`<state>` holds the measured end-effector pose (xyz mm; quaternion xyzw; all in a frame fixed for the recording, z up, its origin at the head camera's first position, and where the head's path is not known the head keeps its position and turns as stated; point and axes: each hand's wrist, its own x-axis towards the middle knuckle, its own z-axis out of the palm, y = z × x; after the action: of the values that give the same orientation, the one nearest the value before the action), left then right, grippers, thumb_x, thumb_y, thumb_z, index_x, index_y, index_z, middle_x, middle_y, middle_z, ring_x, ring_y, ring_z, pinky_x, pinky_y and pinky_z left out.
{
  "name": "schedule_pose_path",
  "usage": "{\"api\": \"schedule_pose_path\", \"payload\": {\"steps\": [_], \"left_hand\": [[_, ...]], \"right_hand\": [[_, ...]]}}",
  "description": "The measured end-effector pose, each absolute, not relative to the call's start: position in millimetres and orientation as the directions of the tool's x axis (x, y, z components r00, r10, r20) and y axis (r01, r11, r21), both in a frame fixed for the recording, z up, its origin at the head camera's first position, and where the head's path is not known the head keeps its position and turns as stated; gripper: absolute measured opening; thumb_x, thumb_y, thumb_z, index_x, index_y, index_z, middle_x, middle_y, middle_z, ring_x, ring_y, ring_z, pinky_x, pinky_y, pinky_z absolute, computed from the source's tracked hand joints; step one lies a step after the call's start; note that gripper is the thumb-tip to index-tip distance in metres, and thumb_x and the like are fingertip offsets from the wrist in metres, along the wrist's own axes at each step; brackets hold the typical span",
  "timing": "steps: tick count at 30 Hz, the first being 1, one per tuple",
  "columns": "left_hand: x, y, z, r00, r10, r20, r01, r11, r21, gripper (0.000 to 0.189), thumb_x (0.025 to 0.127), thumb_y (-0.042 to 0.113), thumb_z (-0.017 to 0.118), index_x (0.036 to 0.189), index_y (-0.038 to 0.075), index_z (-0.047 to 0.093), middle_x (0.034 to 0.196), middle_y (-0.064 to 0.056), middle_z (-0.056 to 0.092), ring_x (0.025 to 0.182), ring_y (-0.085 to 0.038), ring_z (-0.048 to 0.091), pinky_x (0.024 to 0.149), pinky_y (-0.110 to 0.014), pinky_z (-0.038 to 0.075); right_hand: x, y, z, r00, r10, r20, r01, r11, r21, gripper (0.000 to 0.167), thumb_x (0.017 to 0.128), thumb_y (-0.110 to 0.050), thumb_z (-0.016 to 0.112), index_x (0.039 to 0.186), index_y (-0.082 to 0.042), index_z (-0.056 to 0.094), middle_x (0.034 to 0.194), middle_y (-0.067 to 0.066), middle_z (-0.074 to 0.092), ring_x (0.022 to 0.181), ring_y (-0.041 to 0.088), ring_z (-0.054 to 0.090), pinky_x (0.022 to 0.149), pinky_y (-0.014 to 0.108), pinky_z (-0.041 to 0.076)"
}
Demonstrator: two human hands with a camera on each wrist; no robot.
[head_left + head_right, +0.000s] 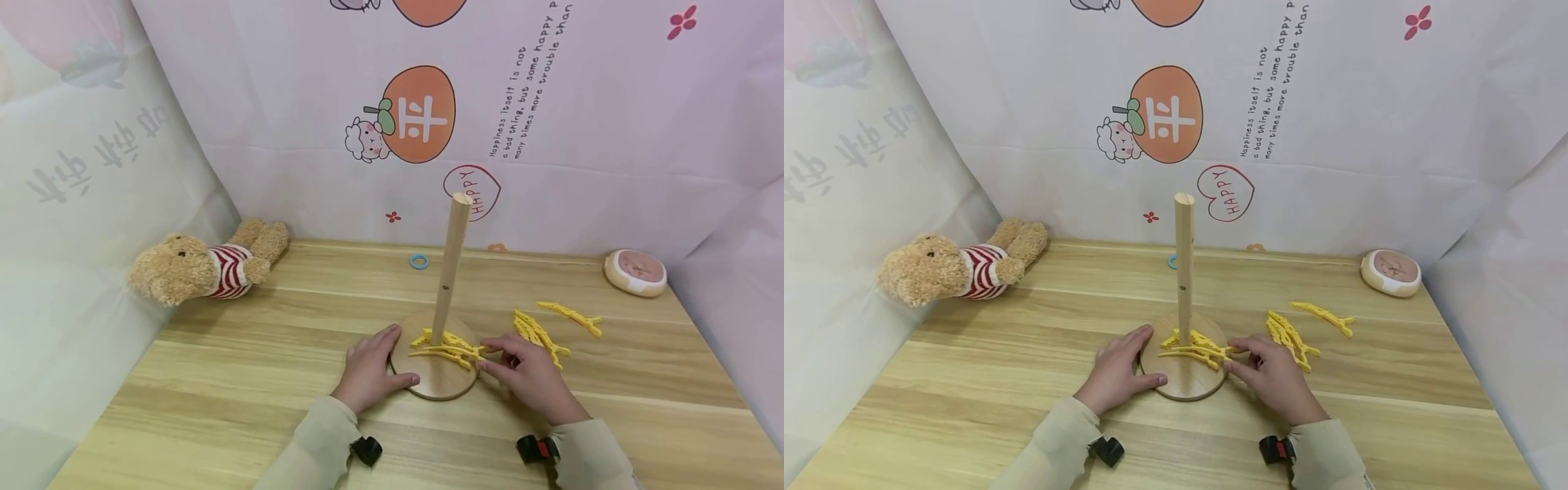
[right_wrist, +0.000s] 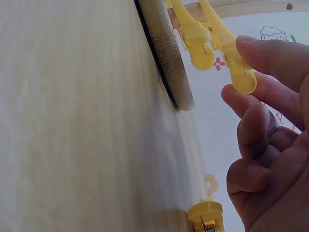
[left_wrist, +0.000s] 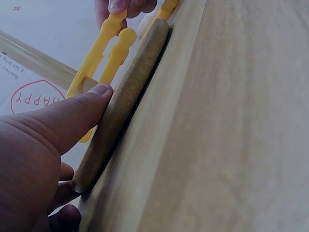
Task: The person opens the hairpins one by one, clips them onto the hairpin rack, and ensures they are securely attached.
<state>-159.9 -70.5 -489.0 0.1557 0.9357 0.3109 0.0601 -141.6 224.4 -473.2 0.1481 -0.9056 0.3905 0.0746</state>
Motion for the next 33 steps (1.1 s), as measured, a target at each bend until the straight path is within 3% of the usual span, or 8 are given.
{"api": "schedule_pose_path", "payload": {"steps": [18,33], "left_hand": [[-160,-71,-490,-0.943,0.331,-0.022,0.254,0.764,0.593,0.095,0.080,0.056,0.079,0.154,0.011,0.041,0.159,-0.003,0.038,0.137,-0.033,0.041,0.108,-0.056,0.028],[-161,-71,-491,-0.941,0.338,-0.001,0.270,0.753,0.601,0.093,0.080,0.055,0.079,0.153,0.010,0.042,0.159,-0.004,0.040,0.135,-0.033,0.043,0.107,-0.057,0.028]], "right_hand": [[-140,214,-475,-0.945,-0.219,0.242,-0.326,0.621,-0.713,0.029,0.086,-0.019,0.080,0.113,-0.007,0.075,0.086,-0.009,0.062,0.066,0.007,0.051,0.054,0.024,0.045],[-139,204,-480,-0.938,-0.185,0.293,-0.342,0.629,-0.698,0.027,0.085,-0.017,0.082,0.110,-0.012,0.076,0.084,-0.012,0.061,0.067,0.005,0.051,0.056,0.023,0.045]]}}
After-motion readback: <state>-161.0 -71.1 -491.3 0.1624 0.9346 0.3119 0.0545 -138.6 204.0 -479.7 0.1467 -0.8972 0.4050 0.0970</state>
